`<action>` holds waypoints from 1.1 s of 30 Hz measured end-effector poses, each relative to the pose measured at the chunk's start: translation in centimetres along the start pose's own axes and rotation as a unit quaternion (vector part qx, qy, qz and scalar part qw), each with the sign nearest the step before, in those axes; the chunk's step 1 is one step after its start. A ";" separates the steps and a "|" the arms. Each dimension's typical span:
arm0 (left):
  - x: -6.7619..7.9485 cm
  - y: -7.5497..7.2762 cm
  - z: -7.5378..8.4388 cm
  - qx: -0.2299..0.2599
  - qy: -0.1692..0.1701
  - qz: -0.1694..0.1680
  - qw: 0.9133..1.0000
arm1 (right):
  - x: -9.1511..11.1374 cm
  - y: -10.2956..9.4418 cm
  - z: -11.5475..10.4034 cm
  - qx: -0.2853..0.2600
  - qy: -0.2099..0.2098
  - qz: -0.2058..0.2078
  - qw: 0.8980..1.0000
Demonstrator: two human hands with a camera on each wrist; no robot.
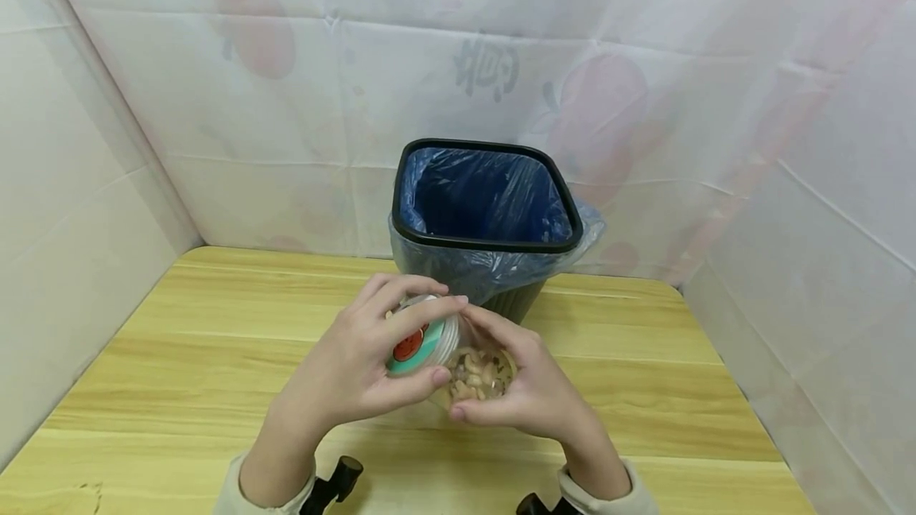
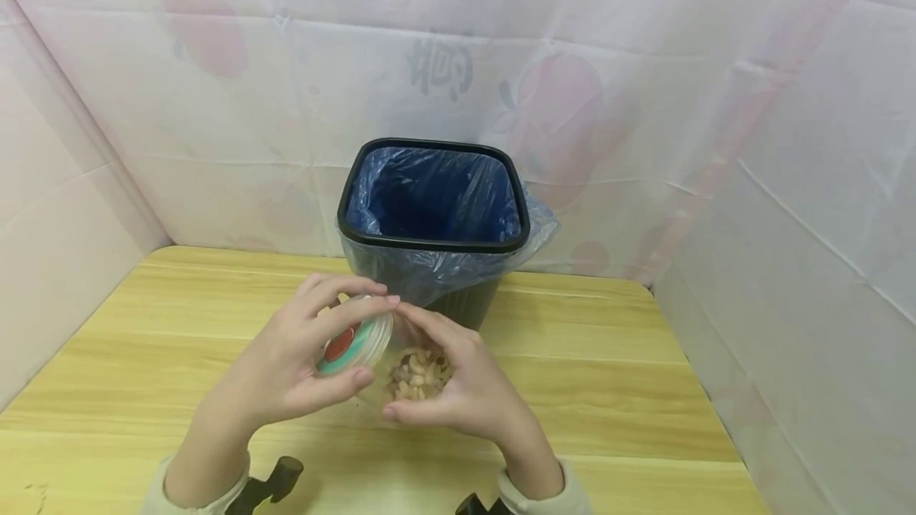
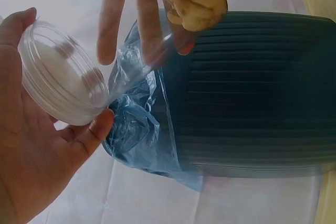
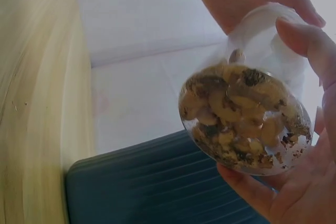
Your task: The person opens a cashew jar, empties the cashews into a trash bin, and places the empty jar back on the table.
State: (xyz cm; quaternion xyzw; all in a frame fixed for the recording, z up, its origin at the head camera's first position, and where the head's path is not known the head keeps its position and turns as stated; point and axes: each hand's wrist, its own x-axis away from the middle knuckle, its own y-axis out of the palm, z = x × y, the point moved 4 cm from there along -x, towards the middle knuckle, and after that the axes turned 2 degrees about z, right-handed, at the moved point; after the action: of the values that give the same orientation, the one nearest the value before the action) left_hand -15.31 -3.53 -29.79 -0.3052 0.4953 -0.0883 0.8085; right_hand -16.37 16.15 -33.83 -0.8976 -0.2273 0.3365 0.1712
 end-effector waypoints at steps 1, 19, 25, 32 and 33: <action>0.0 0.0 -0.1 -0.002 -0.006 0.002 1.000 | 0.0 0.0 -0.1 0.010 -0.004 0.005 1.000; 0.1 0.1 -0.5 -0.028 -0.069 0.014 0.997 | -0.2 0.3 -0.8 0.101 -0.033 0.040 0.994; 0.0 0.0 -0.3 -0.025 -0.048 0.015 0.998 | 0.0 0.2 -0.5 0.061 -0.019 0.027 0.998; -0.3 -0.2 0.3 0.024 0.041 0.029 0.998 | 0.1 -0.2 -0.2 0.004 -0.002 -0.006 1.000; -0.4 -0.2 0.3 0.031 0.052 0.031 0.998 | 0.1 -0.2 -0.2 0.000 -0.008 -0.010 1.000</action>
State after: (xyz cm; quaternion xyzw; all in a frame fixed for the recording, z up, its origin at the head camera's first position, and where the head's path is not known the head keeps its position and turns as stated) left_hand -15.17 -3.42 -29.25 -0.2594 0.5427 -0.0939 0.7933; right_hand -16.23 16.33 -33.60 -0.8928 -0.2372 0.3417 0.1730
